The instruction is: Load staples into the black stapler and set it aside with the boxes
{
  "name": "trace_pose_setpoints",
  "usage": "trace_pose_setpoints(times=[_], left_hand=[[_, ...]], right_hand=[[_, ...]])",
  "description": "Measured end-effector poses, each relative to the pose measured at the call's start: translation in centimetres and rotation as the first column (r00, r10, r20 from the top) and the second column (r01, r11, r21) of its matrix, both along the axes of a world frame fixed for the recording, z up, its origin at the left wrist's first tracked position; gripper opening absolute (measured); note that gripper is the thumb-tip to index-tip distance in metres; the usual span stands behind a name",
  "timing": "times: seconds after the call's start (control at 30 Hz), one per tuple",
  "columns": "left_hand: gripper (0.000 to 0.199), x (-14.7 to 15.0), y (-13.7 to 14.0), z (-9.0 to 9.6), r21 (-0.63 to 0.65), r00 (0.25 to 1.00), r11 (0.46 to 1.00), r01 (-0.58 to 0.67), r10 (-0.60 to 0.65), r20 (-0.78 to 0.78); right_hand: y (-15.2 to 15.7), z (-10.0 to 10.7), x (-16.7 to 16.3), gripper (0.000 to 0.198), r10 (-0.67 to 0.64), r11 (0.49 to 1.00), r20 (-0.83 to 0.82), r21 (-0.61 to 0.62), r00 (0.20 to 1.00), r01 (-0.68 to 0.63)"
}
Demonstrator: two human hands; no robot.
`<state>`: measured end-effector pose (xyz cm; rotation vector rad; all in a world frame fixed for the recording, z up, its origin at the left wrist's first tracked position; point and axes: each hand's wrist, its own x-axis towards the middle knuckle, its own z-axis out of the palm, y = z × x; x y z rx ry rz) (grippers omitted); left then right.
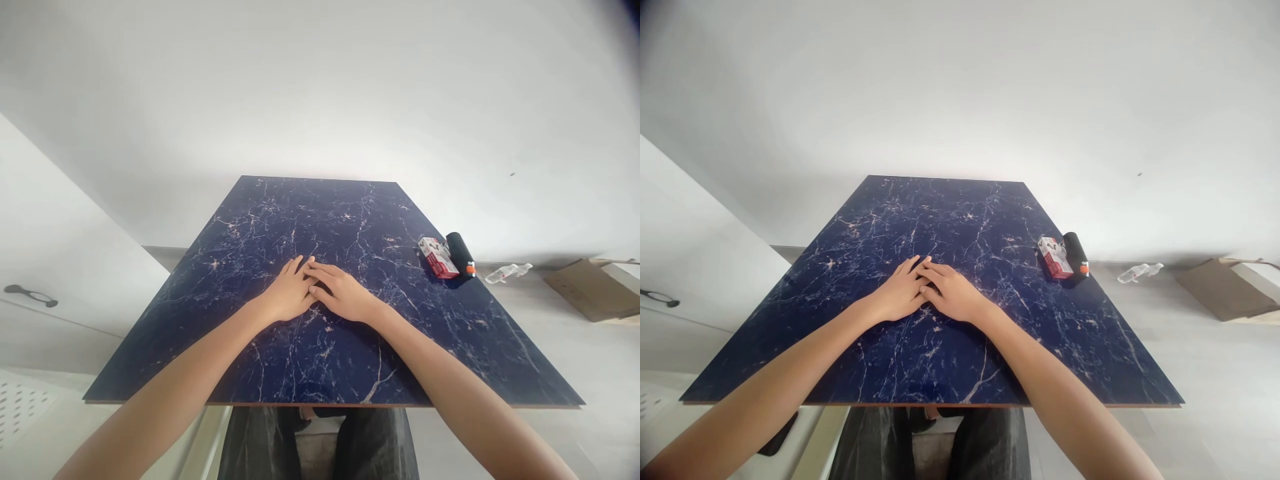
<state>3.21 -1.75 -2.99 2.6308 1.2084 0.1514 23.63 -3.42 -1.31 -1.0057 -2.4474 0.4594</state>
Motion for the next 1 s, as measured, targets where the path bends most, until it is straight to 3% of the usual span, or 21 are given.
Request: trace_pose_setpoints(times=[0.4,1.0], left_hand=[[0.054,-0.4,0.21,-0.12,0.025,0.998,1.0,-0.007,0.006,0.06],[0.058,-0.31,-0.14,0.08,-0.016,1.0,1.0,-0.021,0.021,-0.008]], right_hand=[[-0.07,-0.05,0.36,0.044,-0.022,1.0,-0.01,-0.003,1.0,0.022],[-0.7,0.39,0.65,0.043,-0.011,1.0,0.005,-0.029,1.0,0.012]])
